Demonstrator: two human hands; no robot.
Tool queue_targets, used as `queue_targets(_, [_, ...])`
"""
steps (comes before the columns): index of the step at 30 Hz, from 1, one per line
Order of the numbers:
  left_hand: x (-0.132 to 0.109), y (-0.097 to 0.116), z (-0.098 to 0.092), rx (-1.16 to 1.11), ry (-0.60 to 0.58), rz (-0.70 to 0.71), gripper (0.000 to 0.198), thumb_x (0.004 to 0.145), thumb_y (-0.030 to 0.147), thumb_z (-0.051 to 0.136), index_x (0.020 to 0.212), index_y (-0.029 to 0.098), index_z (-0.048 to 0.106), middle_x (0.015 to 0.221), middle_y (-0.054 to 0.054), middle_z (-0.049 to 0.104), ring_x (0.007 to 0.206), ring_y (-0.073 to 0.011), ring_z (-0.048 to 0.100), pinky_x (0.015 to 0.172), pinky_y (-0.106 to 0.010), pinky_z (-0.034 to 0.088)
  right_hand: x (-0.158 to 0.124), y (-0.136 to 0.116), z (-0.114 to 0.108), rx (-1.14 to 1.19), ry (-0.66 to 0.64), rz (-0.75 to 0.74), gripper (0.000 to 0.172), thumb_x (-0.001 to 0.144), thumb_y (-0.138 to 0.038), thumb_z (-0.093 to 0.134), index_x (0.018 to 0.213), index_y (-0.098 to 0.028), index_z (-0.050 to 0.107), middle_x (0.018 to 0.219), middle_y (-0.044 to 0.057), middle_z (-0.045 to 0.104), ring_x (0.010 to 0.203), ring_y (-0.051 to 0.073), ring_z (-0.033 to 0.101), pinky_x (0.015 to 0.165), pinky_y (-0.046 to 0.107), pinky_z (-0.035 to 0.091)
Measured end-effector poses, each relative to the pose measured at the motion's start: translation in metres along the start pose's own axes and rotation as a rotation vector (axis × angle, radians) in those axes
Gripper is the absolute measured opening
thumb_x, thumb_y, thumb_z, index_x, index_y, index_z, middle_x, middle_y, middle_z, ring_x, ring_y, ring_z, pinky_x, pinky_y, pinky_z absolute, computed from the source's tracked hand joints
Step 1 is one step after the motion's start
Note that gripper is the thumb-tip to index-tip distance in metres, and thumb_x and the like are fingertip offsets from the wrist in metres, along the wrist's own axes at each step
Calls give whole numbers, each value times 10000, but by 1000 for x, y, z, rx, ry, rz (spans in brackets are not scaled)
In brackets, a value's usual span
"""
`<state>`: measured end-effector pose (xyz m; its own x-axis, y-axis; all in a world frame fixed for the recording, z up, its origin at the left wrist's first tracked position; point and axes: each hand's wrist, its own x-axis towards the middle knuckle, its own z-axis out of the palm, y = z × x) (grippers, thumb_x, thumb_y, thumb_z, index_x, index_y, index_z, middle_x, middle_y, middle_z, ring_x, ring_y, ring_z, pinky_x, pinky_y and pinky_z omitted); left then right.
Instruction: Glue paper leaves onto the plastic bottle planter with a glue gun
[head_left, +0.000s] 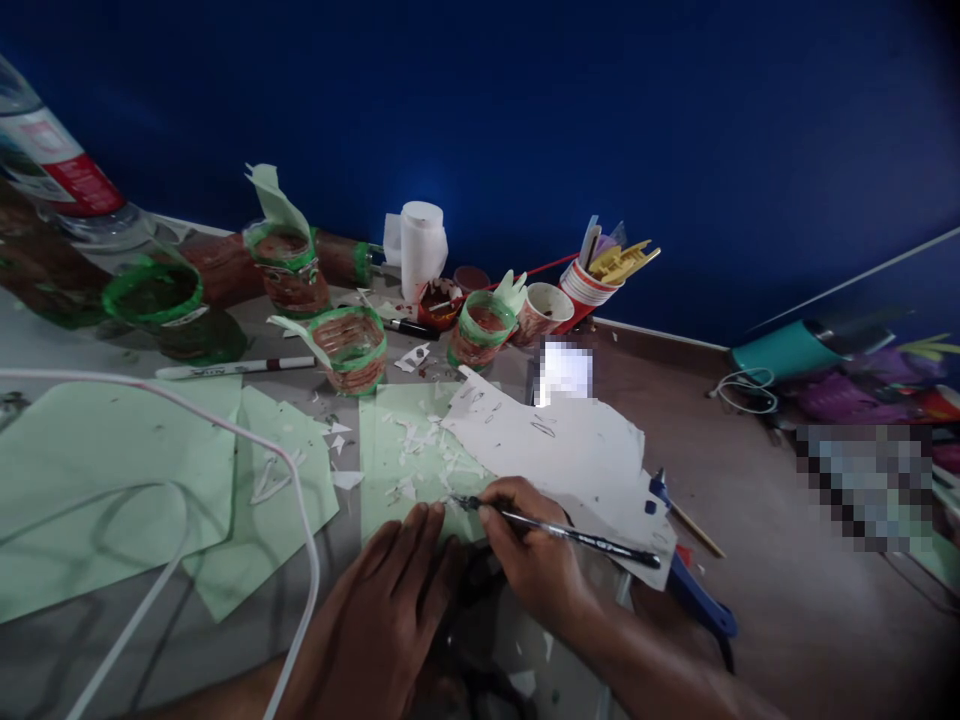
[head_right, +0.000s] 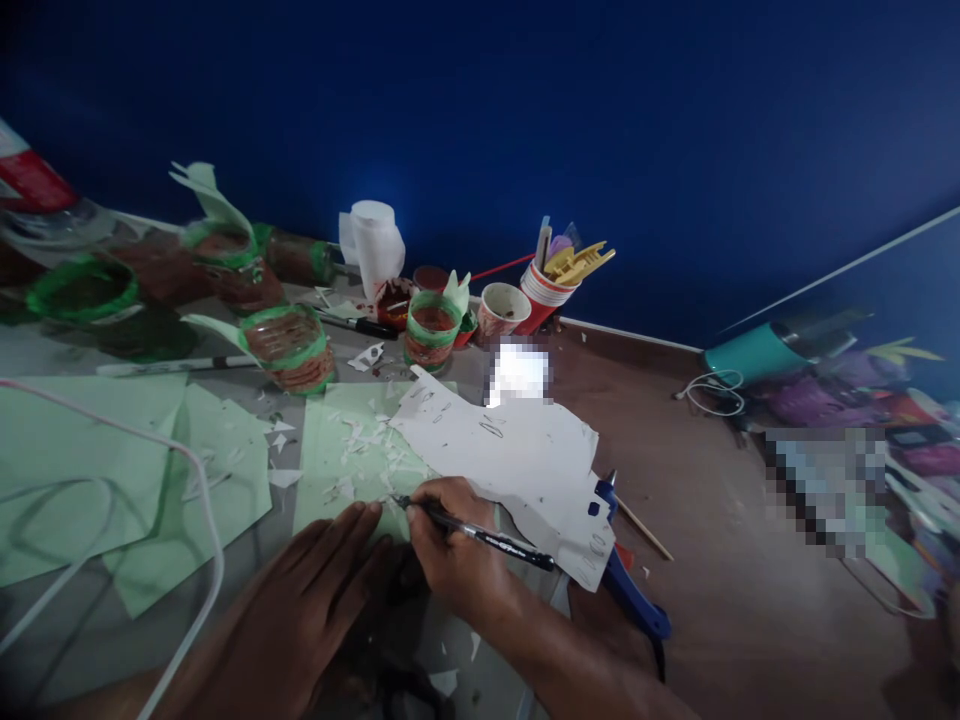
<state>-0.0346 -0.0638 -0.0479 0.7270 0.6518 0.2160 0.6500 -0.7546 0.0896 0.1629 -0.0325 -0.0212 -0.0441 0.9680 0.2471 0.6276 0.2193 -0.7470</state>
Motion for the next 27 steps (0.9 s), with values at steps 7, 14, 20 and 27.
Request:
queue_targets(7, [-3,0,5,-13,-43,-11,734,826,562,535,1418,143,425,1507,-191,394,1406,-349,292,1121,-465,195,-1,1,0,4,-5,-11,81,829,-191,549,831,-217,626,743,18,678,701,162,639,654,261,516])
queue_targets(14, [0,-1,2,-4,9,9,668,838,547,520,1362,135,494,1457,-186,465,1369,-344,346,1117,-450,194,-1,1,1,-2,4,1,80,835,-195,546,822,-218,621,737,15,679,685,160,639,637,259,510])
queue_targets(20, [-2,3,7,-5,17,-23,600,871,487,491,1366,148,496,1462,-170,465,1379,-332,337,1123,-450,200,0,1,1,-13,2,-13,79,829,-191,549,827,-223,621,734,15,683,695,164,643,633,259,509])
queue_targets(27, [0,-1,1,-9,18,-3,624,851,470,516,1374,132,482,1473,-184,446,1382,-335,338,1119,-448,198,-1,1,1,-13,1,-14,82,830,-193,546,823,-220,623,732,14,685,683,159,641,631,255,509])
